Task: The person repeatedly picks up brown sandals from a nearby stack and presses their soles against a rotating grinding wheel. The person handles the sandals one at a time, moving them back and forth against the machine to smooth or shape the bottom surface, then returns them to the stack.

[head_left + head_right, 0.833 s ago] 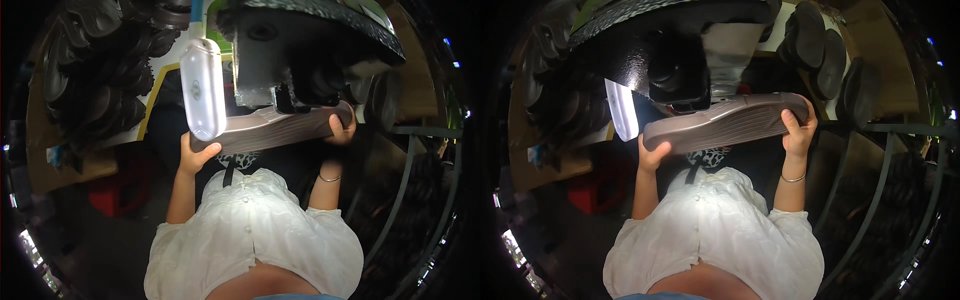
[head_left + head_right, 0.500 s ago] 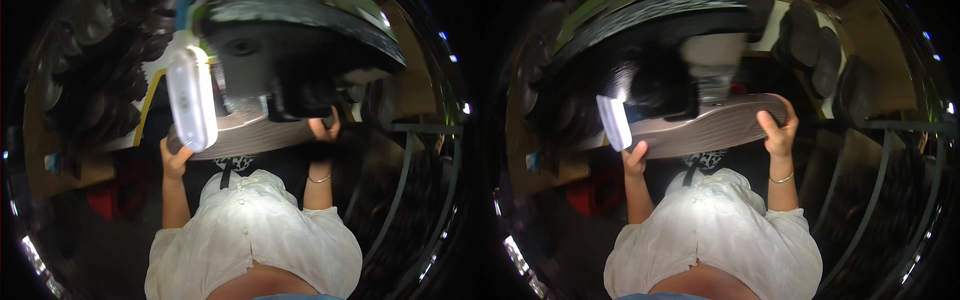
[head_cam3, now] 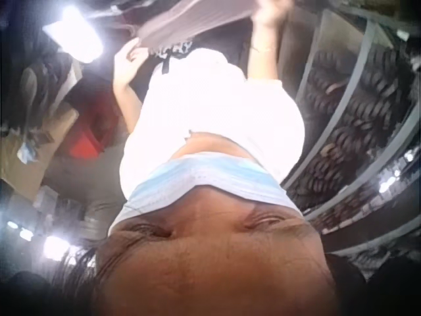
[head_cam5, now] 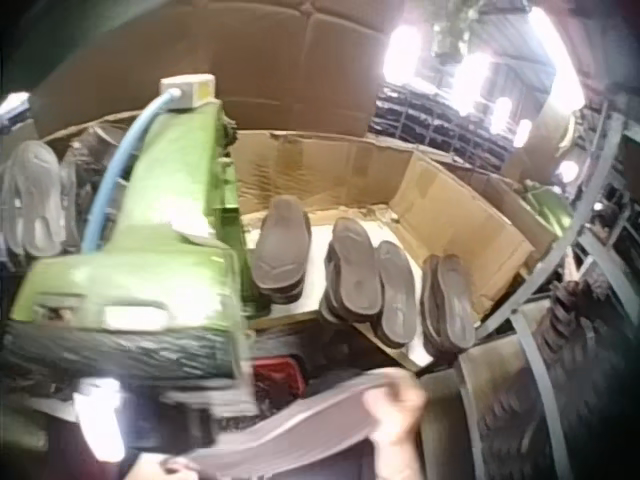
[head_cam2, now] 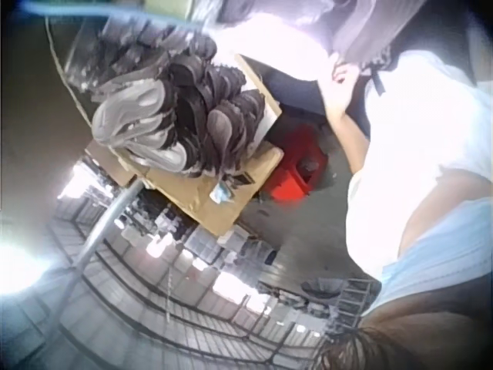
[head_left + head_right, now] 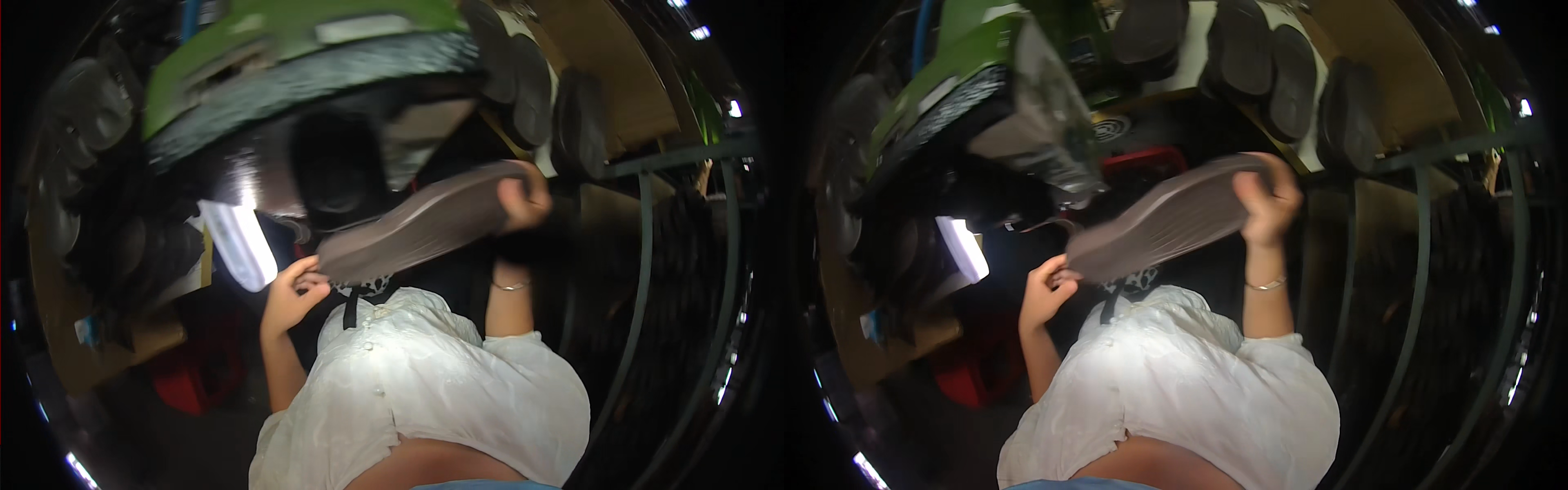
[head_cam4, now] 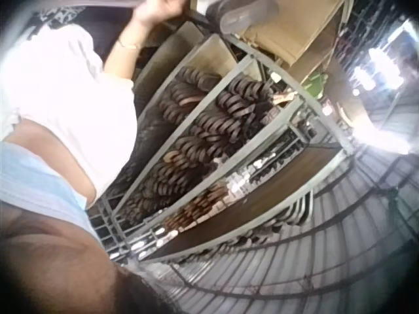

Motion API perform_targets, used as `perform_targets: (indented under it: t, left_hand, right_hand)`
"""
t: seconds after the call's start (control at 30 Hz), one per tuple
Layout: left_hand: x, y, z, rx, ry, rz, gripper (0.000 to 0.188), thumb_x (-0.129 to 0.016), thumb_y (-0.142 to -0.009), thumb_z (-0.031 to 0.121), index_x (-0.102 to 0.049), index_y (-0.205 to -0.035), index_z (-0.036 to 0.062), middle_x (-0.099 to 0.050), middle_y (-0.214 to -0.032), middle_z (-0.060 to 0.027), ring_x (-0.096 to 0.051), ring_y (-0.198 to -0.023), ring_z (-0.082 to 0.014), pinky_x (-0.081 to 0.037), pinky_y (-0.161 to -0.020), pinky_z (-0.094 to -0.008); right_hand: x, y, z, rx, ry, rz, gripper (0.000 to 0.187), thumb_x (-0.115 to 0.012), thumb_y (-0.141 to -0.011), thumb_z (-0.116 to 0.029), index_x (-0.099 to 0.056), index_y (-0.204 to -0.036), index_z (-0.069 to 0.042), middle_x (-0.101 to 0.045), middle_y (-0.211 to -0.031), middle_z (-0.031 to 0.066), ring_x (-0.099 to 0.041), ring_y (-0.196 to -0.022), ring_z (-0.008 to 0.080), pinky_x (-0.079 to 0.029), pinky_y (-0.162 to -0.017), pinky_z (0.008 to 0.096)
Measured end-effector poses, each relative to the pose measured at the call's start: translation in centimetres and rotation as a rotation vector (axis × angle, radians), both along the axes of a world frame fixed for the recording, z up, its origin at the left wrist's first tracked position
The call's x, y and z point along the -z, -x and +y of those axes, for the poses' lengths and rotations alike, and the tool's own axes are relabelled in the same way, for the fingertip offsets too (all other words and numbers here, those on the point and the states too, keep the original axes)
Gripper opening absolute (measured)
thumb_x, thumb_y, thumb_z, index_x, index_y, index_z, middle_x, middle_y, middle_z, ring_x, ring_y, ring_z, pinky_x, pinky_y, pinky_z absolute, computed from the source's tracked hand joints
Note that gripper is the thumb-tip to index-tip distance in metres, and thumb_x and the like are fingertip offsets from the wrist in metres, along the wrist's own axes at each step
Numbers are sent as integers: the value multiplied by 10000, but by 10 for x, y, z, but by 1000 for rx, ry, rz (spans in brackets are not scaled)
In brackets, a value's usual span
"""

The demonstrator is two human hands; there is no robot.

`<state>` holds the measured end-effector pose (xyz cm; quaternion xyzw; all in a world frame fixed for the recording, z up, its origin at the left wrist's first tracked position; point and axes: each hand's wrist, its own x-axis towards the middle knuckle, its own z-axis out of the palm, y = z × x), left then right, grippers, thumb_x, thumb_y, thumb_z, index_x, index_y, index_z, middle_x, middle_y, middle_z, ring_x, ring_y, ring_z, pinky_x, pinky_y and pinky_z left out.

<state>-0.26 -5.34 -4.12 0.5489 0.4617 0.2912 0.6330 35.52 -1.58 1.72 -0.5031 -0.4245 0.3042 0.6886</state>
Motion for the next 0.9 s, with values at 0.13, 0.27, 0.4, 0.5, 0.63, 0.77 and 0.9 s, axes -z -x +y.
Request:
perform_targets:
  t: [0.13,0.27,0.4,0.5,0.63,0.77,0.9]
  left_hand:
    - [6,-21,14,-295,-33,-9,267,-478,-912,204,-622,-864,-16,-605,-960,-74,-568,-796,-125,-448,-676,-234]
    - [6,-24,35,-331,-344,92,118,-593,-836,108,-619,-905,16,-612,-909,-74,-562,-795,-132,-447,-688,-249]
    - [-55,-11,74,-514,-737,335,178,-629,-735,19,-609,-911,45,-590,-899,-92,-595,-769,-183,-478,-582,-263]
    - [-92,26,113,-830,-1125,628,203,-648,-740,81,-577,-927,45,-592,-894,-91,-577,-793,-246,-461,-656,-321]
    - [-143,65,160,-1175,-930,624,548,-719,-696,275,-419,-1084,30,-551,-958,-185,-547,-872,-324,-421,-767,-385]
    - [-159,86,187,-1338,-954,555,606,-714,-665,279,-364,-1075,1,-512,-970,-210,-535,-907,-340,-415,-808,-379]
    - [-183,59,145,-1389,-1284,380,473,-673,-635,49,-439,-1045,28,-474,-974,-99,-504,-874,-178,-427,-787,-298]
  right_hand:
    - [-21,-58,2,417,-355,303,317,-539,-840,-146,-507,-1080,59,-565,-1012,162,-567,-910,260,-477,-806,368]
    - [-23,-66,26,476,-165,139,370,-495,-873,-178,-459,-1206,-22,-505,-1118,192,-572,-847,240,-487,-623,275]
    - [11,-78,53,397,122,226,409,-452,-900,-243,-411,-1257,-48,-542,-807,106,-487,-502,136,-397,-453,217]
    - [10,-59,52,411,185,169,444,-418,-914,-269,-358,-1291,-42,-475,-598,55,-392,-395,98,-330,-379,208]
    - [16,-31,39,451,-1,104,447,-396,-926,-218,-299,-1310,-11,-362,-456,7,-297,-351,82,-267,-334,204]
    - [12,-1,31,391,-51,98,404,-402,-925,-161,-331,-1292,-9,-330,-455,-5,-288,-366,62,-261,-346,193]
    - [22,-1,22,301,-7,28,334,-407,-922,-121,-413,-1235,-3,-372,-484,-18,-311,-393,42,-271,-368,182]
